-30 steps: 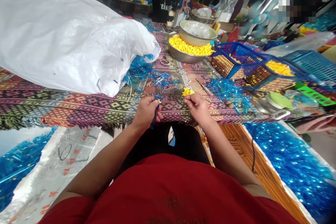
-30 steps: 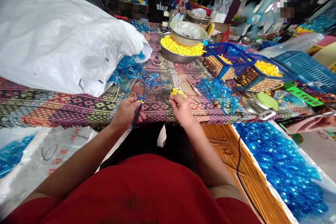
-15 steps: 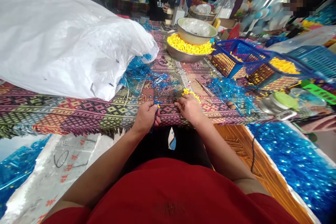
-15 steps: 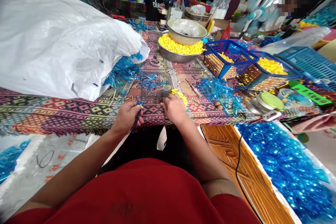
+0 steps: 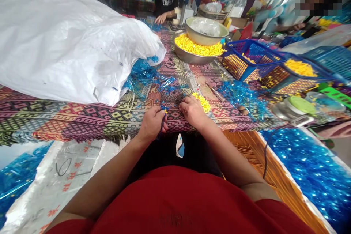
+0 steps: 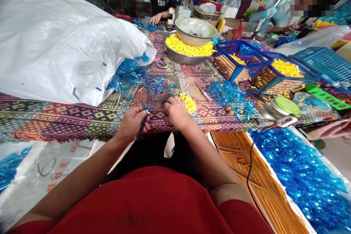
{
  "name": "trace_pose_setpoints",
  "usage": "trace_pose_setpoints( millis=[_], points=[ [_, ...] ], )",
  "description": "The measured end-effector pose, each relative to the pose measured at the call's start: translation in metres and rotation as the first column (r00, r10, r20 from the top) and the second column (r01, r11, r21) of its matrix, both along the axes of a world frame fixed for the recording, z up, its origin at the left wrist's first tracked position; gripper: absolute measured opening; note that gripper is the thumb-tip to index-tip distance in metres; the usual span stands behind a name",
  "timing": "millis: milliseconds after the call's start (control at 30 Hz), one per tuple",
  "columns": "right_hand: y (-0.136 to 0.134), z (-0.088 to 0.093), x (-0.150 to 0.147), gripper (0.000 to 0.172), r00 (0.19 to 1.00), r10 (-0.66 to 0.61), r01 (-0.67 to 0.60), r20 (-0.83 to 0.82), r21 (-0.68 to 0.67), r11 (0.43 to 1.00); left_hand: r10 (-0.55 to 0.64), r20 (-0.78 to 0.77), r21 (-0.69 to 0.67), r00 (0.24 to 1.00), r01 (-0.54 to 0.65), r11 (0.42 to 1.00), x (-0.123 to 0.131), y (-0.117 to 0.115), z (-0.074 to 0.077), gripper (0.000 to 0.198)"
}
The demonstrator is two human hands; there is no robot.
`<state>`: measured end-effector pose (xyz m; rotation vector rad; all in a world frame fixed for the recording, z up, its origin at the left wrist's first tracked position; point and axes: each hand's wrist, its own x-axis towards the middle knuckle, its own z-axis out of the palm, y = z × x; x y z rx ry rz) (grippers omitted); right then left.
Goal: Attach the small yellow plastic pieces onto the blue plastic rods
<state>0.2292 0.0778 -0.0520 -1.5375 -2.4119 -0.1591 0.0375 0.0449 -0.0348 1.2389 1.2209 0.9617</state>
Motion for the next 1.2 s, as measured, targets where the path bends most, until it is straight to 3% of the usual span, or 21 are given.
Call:
trace_pose_setpoints(
  millis=[133,233,300,400,533,633,767,867,933,1000,1067,1133,1200],
  points=[
    [0.002,-0.001,0.000,0.023,0.990,0.078,-0.077,-0.118,0.019,0.997,0.005,0.005,-0.001,1.000,-0.005,1.000,-0.001,0.000,-0.002,0.015],
    [0.001,-0.003,0.003,0.018,0.918,0.139,-0.133,-0.371,0.040,0.990,0.006,-0.006,-0.005,1.000,-0.006,1.000,-0.001,0.001,-0.002,0.016],
    [-0.003,-0.004,0.002,0.011,0.799,0.091,-0.119,-0.594,-0.009,0.993,0.002,-0.017,-0.005,1.000,-0.002,1.000,-0.001,0.001,-0.002,0.017],
    [-0.009,-0.003,-0.004,0.008,0.508,-0.101,-0.148,-0.856,-0.203,0.968,0.002,-0.015,0.001,1.000,-0.002,1.000,-0.001,0.001,-0.002,0.016],
    [-0.016,-0.001,-0.015,0.022,0.167,-0.311,-0.280,-0.936,-0.348,0.895,0.000,-0.017,0.016,1.000,0.000,1.000,-0.001,0.001,-0.003,0.016],
    [-0.020,0.001,-0.021,0.030,0.029,-0.393,-0.332,-0.919,-0.380,0.864,0.004,-0.013,0.017,1.000,-0.004,1.000,-0.001,0.001,-0.002,0.014],
    [-0.024,0.001,-0.025,0.033,-0.029,-0.450,-0.343,-0.892,-0.415,0.843,0.008,-0.014,-0.030,1.000,-0.008,1.000,-0.001,0.000,0.003,0.016],
    [-0.022,-0.004,-0.023,0.028,0.007,-0.415,-0.285,-0.910,-0.399,0.871,0.011,0.001,-0.043,1.000,-0.011,0.999,0.000,0.001,0.005,0.017],
    [-0.017,-0.009,-0.020,0.024,0.101,-0.368,-0.230,-0.924,-0.382,0.895,0.011,0.023,-0.037,1.000,-0.011,0.999,0.000,0.001,0.004,0.016],
    [-0.013,-0.012,-0.015,0.018,0.262,-0.300,-0.163,-0.917,-0.349,0.923,0.017,0.060,-0.035,0.998,-0.015,0.999,-0.001,0.001,0.004,0.015],
    [-0.009,-0.013,-0.009,0.012,0.496,-0.191,-0.094,-0.847,-0.271,0.958,0.041,0.120,-0.040,0.992,-0.036,0.999,-0.005,0.002,0.004,0.014],
    [-0.008,-0.010,-0.006,0.011,0.740,-0.079,-0.043,-0.668,-0.163,0.986,0.080,0.180,-0.034,0.980,-0.075,0.997,-0.012,0.002,0.005,0.014],
    [-0.007,-0.005,-0.007,0.016,0.900,-0.038,0.001,-0.433,-0.084,0.996,0.128,0.207,-0.014,0.970,-0.127,0.992,-0.021,0.002,0.006,0.015]
  ],
)
